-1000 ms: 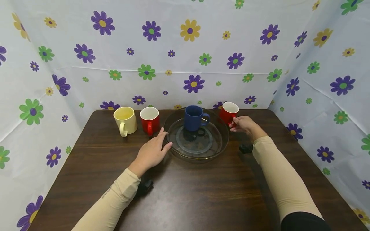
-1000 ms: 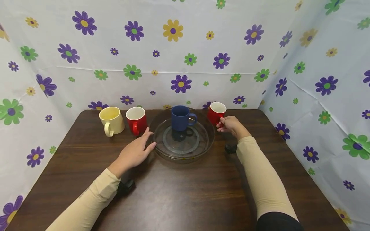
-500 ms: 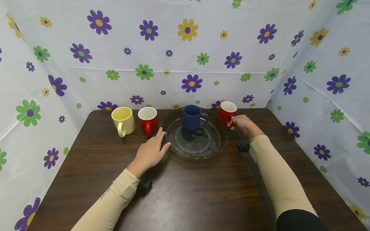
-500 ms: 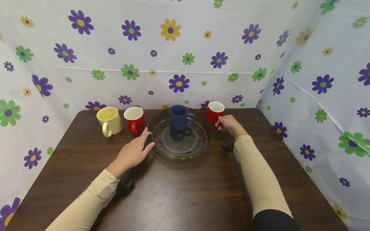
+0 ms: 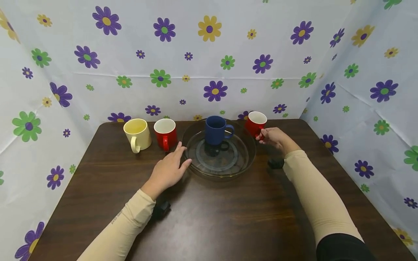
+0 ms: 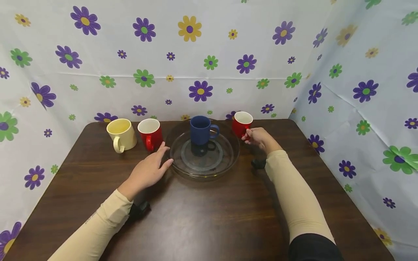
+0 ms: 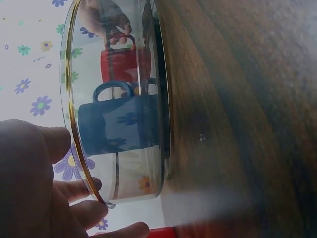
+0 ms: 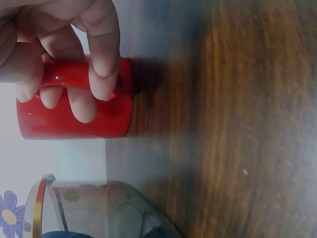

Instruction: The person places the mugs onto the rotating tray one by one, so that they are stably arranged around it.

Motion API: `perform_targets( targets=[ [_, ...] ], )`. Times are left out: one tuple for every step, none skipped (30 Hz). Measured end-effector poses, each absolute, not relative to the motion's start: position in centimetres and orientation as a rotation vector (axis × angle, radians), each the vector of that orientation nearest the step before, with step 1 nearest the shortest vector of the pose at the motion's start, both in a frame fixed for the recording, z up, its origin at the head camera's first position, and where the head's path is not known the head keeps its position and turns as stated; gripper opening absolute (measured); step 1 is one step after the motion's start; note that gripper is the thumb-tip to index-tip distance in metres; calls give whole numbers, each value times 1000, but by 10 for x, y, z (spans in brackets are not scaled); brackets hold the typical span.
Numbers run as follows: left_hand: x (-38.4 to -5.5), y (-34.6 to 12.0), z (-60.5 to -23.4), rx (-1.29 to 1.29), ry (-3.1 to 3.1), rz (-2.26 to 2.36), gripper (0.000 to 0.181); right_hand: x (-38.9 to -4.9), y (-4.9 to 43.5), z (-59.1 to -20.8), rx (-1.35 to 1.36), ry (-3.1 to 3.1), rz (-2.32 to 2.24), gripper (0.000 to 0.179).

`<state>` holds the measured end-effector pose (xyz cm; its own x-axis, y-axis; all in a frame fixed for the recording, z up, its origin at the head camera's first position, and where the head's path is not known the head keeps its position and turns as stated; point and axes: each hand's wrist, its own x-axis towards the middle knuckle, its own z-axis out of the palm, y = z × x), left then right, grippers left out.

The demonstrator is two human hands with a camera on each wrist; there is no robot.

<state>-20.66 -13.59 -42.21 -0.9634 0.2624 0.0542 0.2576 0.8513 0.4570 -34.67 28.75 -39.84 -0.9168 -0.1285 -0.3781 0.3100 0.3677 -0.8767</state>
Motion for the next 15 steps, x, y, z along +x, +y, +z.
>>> perform_targets(
  targets=[
    [-206,-136,-422,423,3008,744,66,-346,287,-399,175,2242,-1576,37],
    [-206,-136,-422,422,3006,748,66,-346,287,-399,186,2239,-1590,37],
    [-206,-136,-422,425,3010,747,66,-345,287,-400,198,2238,-1616,37],
    [-206,-136,-421,423,3012,750,66,-345,287,-400,200,2237,-1642,36],
    [-205,-136,-420,420,3012,749,66,-345,287,-399,202,2237,-1669,35],
    [-205,-136,-419,422,3012,745,65,-344,287,-397,203,2237,-1692,33],
    [-205,-136,-418,427,3014,744,65,-343,287,-395,215,2235,-1724,32],
    [-205,-136,-417,431,3015,740,65,-342,288,-393,219,2235,-1753,30],
    [-205,-136,-417,434,3014,737,65,-340,288,-390,229,2231,-1778,30],
    [-204,-136,-417,432,3009,738,65,-338,289,-386,234,2232,-1787,31],
    [-204,-136,-417,437,3010,733,65,-337,289,-382,242,2242,-1793,31],
    [-204,-136,-416,440,3012,733,64,-334,289,-377,244,2251,-1793,32],
    [-203,-136,-416,438,3012,733,64,-332,289,-372,245,2267,-1796,33],
    [-203,-137,-417,433,3012,730,64,-330,289,-367,239,2282,-1789,34],
    [-202,-137,-417,430,3014,727,64,-328,288,-362,234,2291,-1790,34]
  ],
)
